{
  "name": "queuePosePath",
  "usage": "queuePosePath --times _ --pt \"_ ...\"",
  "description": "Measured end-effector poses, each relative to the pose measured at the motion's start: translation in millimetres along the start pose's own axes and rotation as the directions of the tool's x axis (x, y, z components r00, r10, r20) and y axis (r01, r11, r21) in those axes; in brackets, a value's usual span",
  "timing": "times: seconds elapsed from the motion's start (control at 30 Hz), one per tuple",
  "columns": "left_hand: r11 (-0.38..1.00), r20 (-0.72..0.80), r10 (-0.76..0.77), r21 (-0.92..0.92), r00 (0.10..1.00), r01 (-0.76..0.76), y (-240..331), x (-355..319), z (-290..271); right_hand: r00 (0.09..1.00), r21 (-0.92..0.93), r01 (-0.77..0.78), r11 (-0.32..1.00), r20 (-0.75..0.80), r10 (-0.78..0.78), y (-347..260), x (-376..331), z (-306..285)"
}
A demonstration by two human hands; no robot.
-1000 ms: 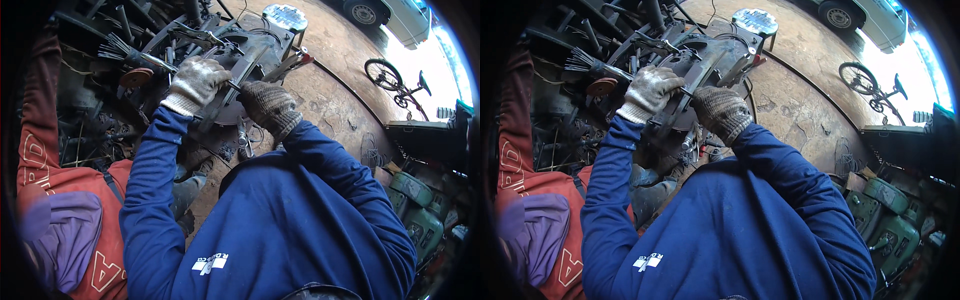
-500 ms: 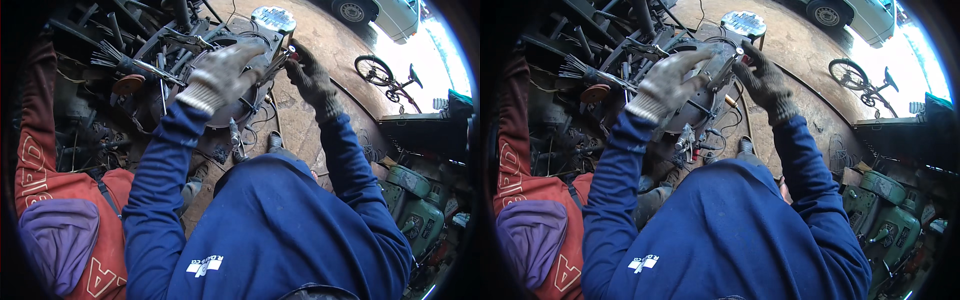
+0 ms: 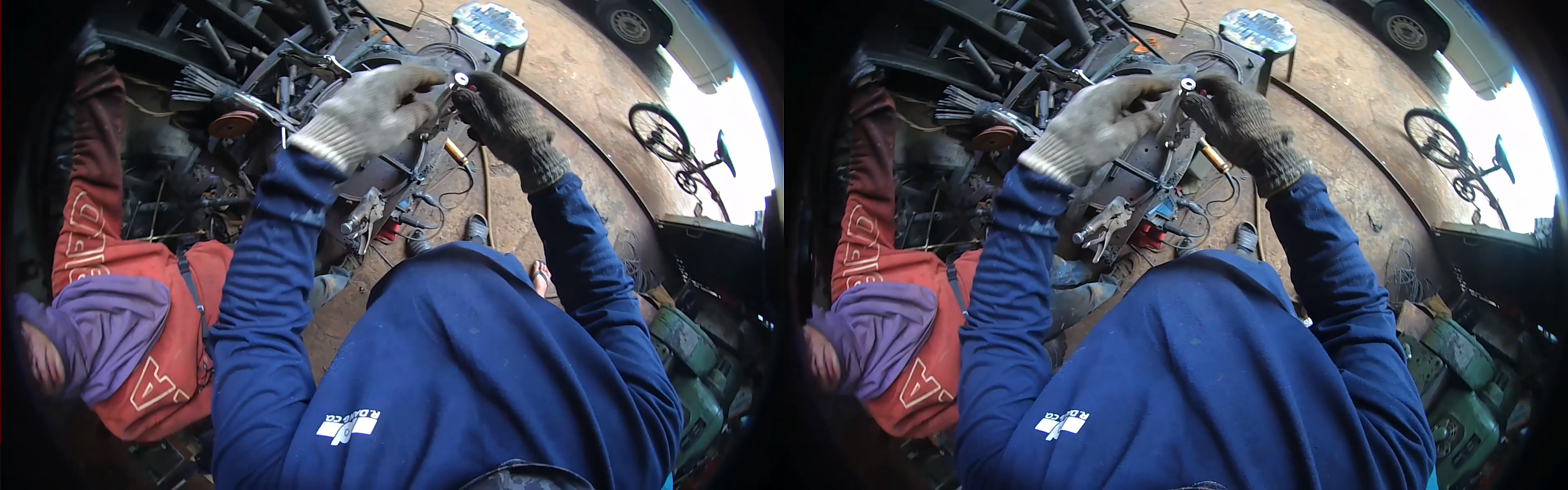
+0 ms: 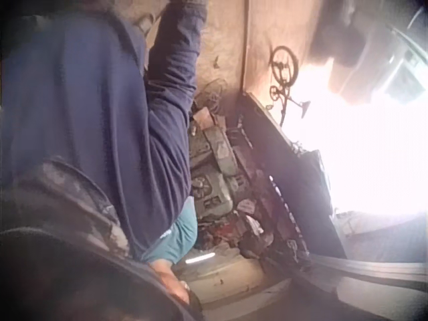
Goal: The person aligns metal rods onto a metal fixture, clamps them using locking pliers, welds the pieces together with a welding electrode, hammers the metal assembly, and fastens additional locking pliers.
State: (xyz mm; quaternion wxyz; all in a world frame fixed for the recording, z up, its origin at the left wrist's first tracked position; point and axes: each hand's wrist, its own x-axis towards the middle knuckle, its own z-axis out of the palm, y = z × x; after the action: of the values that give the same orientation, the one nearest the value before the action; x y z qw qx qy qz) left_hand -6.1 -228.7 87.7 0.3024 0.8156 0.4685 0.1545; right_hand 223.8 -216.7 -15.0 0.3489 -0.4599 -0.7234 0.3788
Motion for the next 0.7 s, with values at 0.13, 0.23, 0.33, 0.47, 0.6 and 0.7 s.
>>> queuePosePath --times 0.13,0.23,0.33,0.47,0.6,0.7 --pt "0.965 -0.325 -0.176 -0.241 0.929 0.098 -6.7 -75.3 1.3 0.939 0.489 -0.204 0.848 -0.147 0.311 10.2 -33.0 17.5" --pt "0.851 -0.349 -0.354 -0.505 0.867 0.144 -0.8 -142.5 21.9 0.758 0.455 -0.652 0.607 0.353 0.549 9.3 -60.7 23.5" --pt "0.802 -0.335 -0.432 -0.568 0.837 0.186 8.0 -166.9 47.5 0.646 0.345 -0.643 0.683 0.724 0.242 -21.2 -73.8 41.5" --pt "0.829 -0.344 -0.395 -0.534 0.852 0.168 0.4 -167.8 72.6 0.239 0.085 -0.824 0.561 0.949 0.207 -74.8 -57.4 76.9" --pt "0.709 -0.224 -0.521 -0.65 0.823 0.272 6.5 -167.5 76.1 0.369 0.373 -0.898 0.232 0.927 -0.063 -53.2 -89.4 158.1" --pt "0.716 -0.266 -0.531 -0.648 0.805 0.258 3.1 -176.7 87.5 0.443 0.448 -0.893 0.052 0.892 -0.087 -73.8 -98.6 152.2"
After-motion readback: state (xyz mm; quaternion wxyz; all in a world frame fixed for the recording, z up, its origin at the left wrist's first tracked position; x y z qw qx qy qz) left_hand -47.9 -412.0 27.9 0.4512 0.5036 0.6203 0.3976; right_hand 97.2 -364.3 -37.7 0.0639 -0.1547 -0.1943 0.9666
